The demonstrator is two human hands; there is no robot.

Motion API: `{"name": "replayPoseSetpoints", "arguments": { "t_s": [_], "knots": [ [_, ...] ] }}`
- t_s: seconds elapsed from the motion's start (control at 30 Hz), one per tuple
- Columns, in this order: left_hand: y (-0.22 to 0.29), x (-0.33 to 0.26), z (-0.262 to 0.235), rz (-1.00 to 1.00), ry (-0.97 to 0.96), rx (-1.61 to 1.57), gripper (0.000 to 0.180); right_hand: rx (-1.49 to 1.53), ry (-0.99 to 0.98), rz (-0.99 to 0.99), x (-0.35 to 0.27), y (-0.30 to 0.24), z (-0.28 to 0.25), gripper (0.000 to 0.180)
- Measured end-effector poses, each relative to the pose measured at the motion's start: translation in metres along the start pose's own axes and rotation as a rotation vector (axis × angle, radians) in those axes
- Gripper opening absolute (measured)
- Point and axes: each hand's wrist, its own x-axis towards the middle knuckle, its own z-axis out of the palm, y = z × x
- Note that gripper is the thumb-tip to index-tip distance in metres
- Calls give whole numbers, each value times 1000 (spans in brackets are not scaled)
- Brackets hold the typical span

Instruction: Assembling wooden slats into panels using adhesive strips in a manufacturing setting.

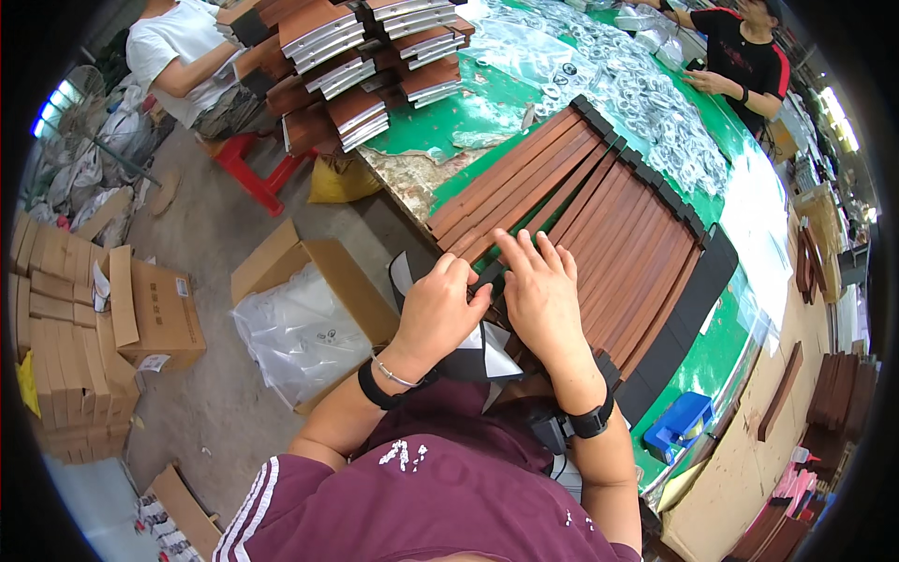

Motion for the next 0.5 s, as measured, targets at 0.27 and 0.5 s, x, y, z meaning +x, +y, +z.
{"name": "replayPoseSetpoints", "arguments": {
  "t_s": [0.27,0.5],
  "knots": [
    [-3,-13,-2,37,-20,47,26,-73,-120,-68,-8,-2,1,49],
    [-5,-19,-1,70,65,7,25,-69,-87,-73,-9,0,5,47]
  ]
}}
